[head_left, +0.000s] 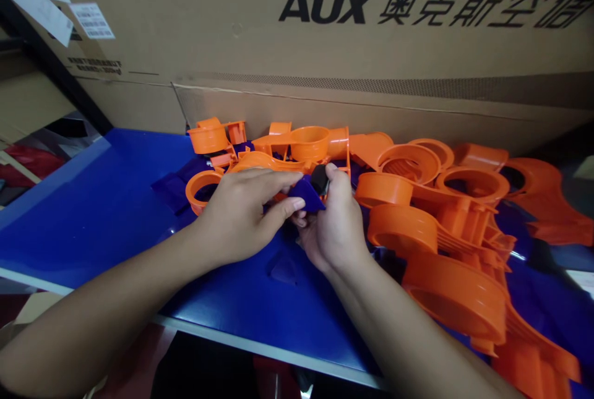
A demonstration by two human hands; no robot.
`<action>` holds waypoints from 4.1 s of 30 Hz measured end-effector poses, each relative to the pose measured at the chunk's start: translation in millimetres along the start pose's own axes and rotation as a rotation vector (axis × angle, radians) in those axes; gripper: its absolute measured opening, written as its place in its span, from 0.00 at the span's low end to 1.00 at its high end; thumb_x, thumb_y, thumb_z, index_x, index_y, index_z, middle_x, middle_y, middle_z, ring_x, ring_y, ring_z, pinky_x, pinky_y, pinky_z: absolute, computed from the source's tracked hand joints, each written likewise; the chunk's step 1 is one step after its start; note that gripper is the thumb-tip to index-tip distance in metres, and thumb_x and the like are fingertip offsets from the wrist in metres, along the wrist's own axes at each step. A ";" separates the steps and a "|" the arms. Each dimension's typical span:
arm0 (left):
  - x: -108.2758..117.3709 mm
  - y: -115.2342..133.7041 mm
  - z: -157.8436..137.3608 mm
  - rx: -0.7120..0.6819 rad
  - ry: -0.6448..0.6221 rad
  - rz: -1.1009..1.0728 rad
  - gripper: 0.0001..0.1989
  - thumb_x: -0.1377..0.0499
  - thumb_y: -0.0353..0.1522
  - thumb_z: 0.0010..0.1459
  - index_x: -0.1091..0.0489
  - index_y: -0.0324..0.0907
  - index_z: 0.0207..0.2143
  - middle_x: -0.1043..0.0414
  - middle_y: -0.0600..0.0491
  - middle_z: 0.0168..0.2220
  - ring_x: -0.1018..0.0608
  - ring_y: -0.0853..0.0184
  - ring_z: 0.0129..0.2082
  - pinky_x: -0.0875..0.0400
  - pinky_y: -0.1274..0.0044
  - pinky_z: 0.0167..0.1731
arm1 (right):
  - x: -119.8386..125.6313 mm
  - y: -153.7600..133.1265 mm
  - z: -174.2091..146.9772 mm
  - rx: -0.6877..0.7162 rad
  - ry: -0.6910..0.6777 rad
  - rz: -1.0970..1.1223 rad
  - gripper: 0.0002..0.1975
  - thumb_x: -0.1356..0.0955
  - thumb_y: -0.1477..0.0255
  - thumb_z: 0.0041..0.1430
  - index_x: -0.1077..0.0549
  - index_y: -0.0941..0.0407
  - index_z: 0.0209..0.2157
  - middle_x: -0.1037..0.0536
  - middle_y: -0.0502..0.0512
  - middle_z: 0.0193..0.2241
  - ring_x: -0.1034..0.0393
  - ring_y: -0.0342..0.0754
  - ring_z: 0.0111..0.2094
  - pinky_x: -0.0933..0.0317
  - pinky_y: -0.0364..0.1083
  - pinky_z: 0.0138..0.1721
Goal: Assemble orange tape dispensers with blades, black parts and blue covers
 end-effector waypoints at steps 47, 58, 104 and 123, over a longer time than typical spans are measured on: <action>4.7 -1.6 1.0 -0.022 0.032 -0.057 0.16 0.30 0.31 0.63 0.20 0.44 0.54 0.12 0.51 0.44 0.12 0.65 0.40 0.17 0.75 0.43 | 1.6 -1.8 3.2 -0.059 -0.007 0.062 0.17 0.34 0.56 0.68 0.31 0.52 0.30 0.33 0.45 0.19 0.43 0.40 0.16 0.49 0.40 0.16; -3.9 -3.6 -5.4 0.108 0.014 -0.108 0.16 0.29 0.32 0.62 0.21 0.45 0.52 0.14 0.55 0.37 0.13 0.64 0.37 0.18 0.72 0.42 | -0.6 0.2 1.6 -0.050 0.021 0.072 0.15 0.32 0.56 0.67 0.29 0.52 0.33 0.28 0.46 0.22 0.42 0.40 0.16 0.49 0.40 0.15; -7.6 -9.2 -1.8 -0.017 0.007 -0.018 0.12 0.34 0.33 0.70 0.21 0.43 0.54 0.13 0.49 0.49 0.13 0.62 0.48 0.18 0.69 0.51 | 1.1 3.4 0.6 -0.007 0.028 -0.039 0.20 0.31 0.52 0.67 0.32 0.51 0.29 0.34 0.43 0.17 0.44 0.41 0.15 0.48 0.40 0.15; -5.4 -29.5 3.6 0.195 -0.031 -0.390 0.13 0.29 0.42 0.65 0.16 0.47 0.48 0.13 0.50 0.38 0.14 0.66 0.29 0.17 0.76 0.31 | -0.6 2.8 -1.7 0.035 0.009 -0.027 0.20 0.28 0.50 0.65 0.30 0.52 0.33 0.28 0.44 0.20 0.38 0.40 0.16 0.42 0.40 0.16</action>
Point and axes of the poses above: each hand's wrist, its own z-axis towards the middle knuckle, its own x-axis out of the back of the hand, y = z × x, the point moved 3 cm from there along z, towards the middle knuckle
